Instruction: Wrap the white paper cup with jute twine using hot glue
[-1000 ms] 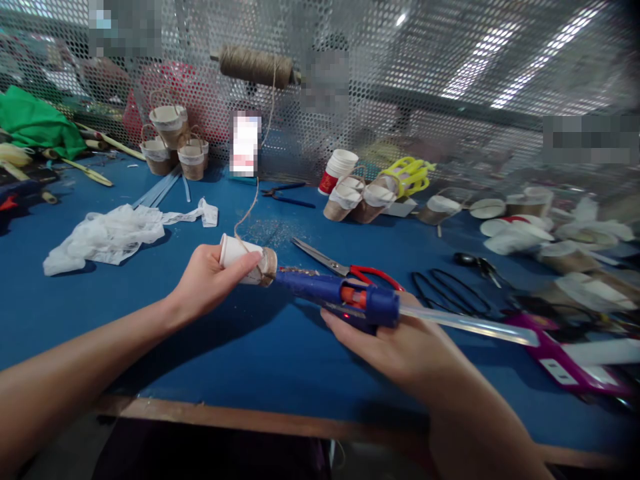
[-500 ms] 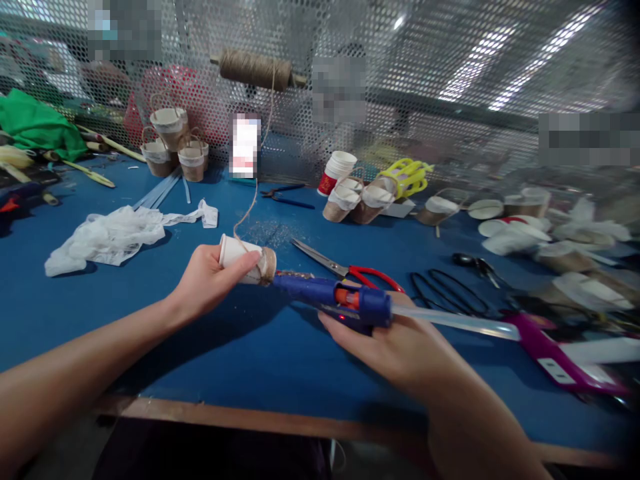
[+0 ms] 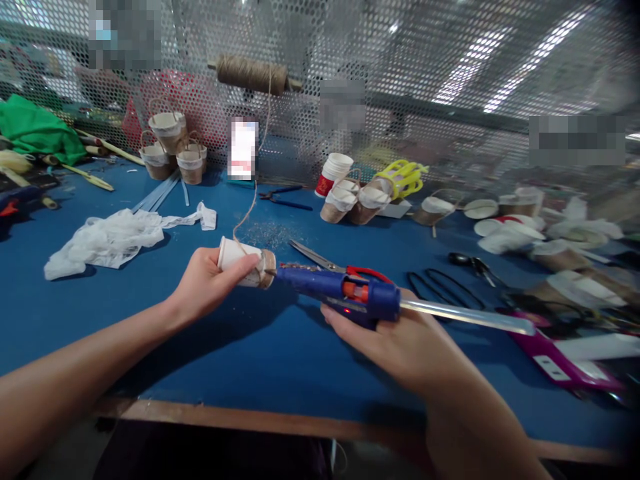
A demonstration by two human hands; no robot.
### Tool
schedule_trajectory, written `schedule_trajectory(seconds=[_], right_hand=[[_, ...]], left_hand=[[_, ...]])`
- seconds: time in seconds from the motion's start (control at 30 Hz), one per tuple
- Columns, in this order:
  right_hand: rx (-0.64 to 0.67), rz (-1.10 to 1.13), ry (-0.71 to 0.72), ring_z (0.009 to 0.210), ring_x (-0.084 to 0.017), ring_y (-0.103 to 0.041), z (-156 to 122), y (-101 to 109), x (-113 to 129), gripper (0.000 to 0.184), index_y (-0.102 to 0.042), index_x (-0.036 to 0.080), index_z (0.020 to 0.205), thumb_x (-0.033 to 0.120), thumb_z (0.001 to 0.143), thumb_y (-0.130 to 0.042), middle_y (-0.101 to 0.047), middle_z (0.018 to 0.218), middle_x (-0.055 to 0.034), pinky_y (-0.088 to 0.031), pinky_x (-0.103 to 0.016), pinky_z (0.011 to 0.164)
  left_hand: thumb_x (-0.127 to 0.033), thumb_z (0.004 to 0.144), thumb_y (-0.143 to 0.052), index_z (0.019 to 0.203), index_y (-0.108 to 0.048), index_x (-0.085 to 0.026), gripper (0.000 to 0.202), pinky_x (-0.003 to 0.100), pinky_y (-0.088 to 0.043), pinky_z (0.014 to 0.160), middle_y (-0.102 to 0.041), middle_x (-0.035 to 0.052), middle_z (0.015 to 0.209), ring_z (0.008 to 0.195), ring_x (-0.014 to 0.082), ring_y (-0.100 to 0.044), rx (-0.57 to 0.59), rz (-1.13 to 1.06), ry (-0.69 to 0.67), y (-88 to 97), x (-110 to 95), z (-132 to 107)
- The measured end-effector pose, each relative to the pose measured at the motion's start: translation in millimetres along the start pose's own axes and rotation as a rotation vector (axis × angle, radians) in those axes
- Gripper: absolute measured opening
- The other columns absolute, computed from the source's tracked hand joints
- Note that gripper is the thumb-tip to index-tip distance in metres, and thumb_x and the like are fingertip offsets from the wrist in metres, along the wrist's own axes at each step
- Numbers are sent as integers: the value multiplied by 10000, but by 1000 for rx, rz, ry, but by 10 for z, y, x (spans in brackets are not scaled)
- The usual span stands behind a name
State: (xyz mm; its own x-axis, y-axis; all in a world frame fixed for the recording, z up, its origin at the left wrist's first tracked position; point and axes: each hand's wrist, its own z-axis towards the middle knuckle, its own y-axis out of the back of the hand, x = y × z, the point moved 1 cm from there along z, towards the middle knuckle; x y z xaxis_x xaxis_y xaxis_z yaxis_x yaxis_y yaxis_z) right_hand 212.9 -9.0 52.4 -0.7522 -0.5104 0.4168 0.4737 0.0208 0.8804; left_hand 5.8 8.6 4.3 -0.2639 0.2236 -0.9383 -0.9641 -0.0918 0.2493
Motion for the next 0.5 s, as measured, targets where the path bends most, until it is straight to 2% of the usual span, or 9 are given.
schedule_trajectory(seconds=[0.17,0.3,0.4,0.5], right_hand=[[-11,22,-5,525,-147,-549,-33,-34,-26,145,-563,214,647,282,751,-489,-592,587,-1,-464,-286,540],[-23,-13,19,604,-166,-587,-61,-31,-85,91,-599,228,716,293,723,-535,-624,648,-2,-480,-300,611],[-12,-19,36,661,-178,-602,-53,-6,-101,116,-619,236,782,291,705,-553,-644,710,-6,-482,-312,645],[12,0,58,647,-181,-602,-36,5,-88,104,-631,237,742,277,698,-545,-647,687,-6,-480,-309,625]], left_hand=[[-287,713,-577,593,-640,-115,218,175,-339,390,-554,-18,484,427,65,-407,8,-52,0,-2,-3,6],[-290,713,-579,583,-638,-115,226,174,-347,394,-563,-13,486,429,66,-421,4,-63,6,3,2,1],[-299,718,-575,576,-632,-112,242,171,-334,392,-552,-15,481,431,64,-412,4,-43,9,5,3,0],[-305,712,-578,551,-616,-112,254,173,-301,372,-514,-27,452,417,61,-379,-7,-13,-1,4,-2,-2]])
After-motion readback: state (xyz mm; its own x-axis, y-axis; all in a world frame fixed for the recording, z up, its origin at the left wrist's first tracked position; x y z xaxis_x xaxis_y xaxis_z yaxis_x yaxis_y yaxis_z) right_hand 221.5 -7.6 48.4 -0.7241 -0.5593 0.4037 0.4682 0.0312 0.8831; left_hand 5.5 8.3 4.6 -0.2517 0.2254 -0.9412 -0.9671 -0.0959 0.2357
